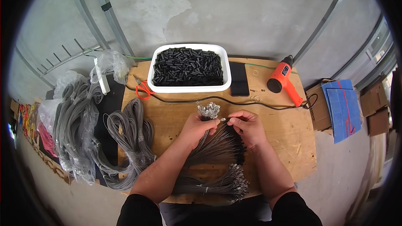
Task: Fitting small black plastic sleeves onto the terminal ends of electrical wires.
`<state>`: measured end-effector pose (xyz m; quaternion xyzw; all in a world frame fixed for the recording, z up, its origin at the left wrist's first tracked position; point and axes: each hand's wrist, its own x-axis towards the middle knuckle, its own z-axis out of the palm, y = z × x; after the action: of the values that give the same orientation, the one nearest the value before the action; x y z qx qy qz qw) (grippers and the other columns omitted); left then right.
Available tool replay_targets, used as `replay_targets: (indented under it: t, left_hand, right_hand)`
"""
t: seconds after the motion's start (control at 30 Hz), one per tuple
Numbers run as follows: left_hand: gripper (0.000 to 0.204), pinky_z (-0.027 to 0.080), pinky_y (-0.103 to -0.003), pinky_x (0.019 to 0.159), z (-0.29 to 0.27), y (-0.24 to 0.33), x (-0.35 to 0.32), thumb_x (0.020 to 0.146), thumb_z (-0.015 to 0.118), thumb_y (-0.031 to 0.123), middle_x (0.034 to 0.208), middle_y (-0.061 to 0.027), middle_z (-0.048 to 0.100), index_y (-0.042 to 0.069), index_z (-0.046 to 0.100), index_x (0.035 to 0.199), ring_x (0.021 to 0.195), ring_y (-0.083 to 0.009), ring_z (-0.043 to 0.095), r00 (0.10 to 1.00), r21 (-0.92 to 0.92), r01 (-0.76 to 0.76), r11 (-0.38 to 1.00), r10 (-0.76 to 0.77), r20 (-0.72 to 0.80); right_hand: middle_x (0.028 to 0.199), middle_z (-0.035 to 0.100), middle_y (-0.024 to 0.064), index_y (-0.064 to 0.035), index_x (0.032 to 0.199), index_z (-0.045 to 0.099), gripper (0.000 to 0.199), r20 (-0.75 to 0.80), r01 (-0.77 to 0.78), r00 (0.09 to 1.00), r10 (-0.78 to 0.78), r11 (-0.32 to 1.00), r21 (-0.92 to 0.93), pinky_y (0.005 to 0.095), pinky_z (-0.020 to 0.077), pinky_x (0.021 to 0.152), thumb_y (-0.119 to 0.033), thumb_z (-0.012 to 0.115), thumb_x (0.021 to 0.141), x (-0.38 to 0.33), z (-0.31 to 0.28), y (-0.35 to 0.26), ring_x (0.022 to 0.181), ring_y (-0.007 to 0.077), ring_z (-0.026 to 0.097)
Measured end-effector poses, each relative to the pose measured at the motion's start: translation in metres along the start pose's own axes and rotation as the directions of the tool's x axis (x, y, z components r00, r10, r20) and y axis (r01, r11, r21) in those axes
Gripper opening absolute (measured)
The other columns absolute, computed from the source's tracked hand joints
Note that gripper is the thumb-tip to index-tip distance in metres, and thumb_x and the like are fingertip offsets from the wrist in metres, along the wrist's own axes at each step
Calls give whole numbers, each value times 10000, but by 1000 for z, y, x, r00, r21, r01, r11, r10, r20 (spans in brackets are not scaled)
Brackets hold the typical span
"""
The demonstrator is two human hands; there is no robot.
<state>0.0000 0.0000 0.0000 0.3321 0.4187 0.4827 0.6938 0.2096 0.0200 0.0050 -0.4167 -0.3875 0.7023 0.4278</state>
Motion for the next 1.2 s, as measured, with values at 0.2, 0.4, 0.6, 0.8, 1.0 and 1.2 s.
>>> replay_targets:
  t: [0.2, 0.4, 0.6, 0.8, 1.0, 1.2]
  left_hand:
    - [94, 461, -247, 583, 3, -3, 0, 877, 725, 61, 754, -31, 641, -8, 669, 908, 635, -102, 583, 1000, -29, -6, 1000, 5, -1]
    - [103, 463, -245, 585, 3, -3, 0, 879, 729, 70, 760, -30, 642, -4, 670, 919, 635, -100, 583, 1000, -34, 21, 999, -21, 2]
    - [101, 460, -243, 591, 2, -5, 0, 879, 729, 82, 761, -17, 640, 8, 674, 921, 641, -94, 580, 999, -28, 39, 999, -38, 18]
    - [97, 455, -247, 602, 2, -3, -1, 882, 727, 84, 761, -12, 635, 11, 671, 912, 649, -88, 573, 999, 14, -5, 1000, 4, 43]
    - [89, 451, -251, 597, 3, -3, 0, 883, 724, 79, 756, -12, 632, 13, 667, 900, 644, -93, 570, 999, 28, -15, 999, 14, 37]
    - [110, 459, -254, 600, 1, -4, -1, 879, 733, 80, 763, -17, 633, 2, 665, 918, 646, -95, 571, 999, 26, -18, 1000, 17, 48]
  right_hand:
    - [865, 719, 66, -3, 1075, 690, 156, 36, 20, 999, -20, 1000, -12, 179, 346, 521, -27, 682, 921, -5, 1, -5, 597, 38, 492]
    - [883, 719, 68, 0, 1064, 684, 143, 12, 46, 999, -46, 999, -13, 181, 345, 523, -15, 677, 922, -5, 5, -1, 599, 39, 476]
    - [881, 713, 59, -3, 1065, 674, 143, 15, 138, 990, -138, 990, -23, 179, 343, 520, -5, 674, 922, -3, 4, 4, 588, 38, 458]
    - [860, 715, 78, -10, 1010, 671, 88, -4, 109, 994, -109, 994, -20, 185, 337, 503, -32, 682, 925, -3, 6, 3, 569, 43, 453]
    - [863, 717, 74, -10, 994, 665, 77, 20, 110, 994, -110, 994, -16, 194, 368, 533, -37, 690, 927, -2, 5, 4, 597, 47, 480]
    - [855, 712, 69, -16, 986, 664, 72, 27, 112, 993, -112, 993, -24, 190, 366, 533, -32, 694, 922, -2, 5, 5, 596, 45, 482]
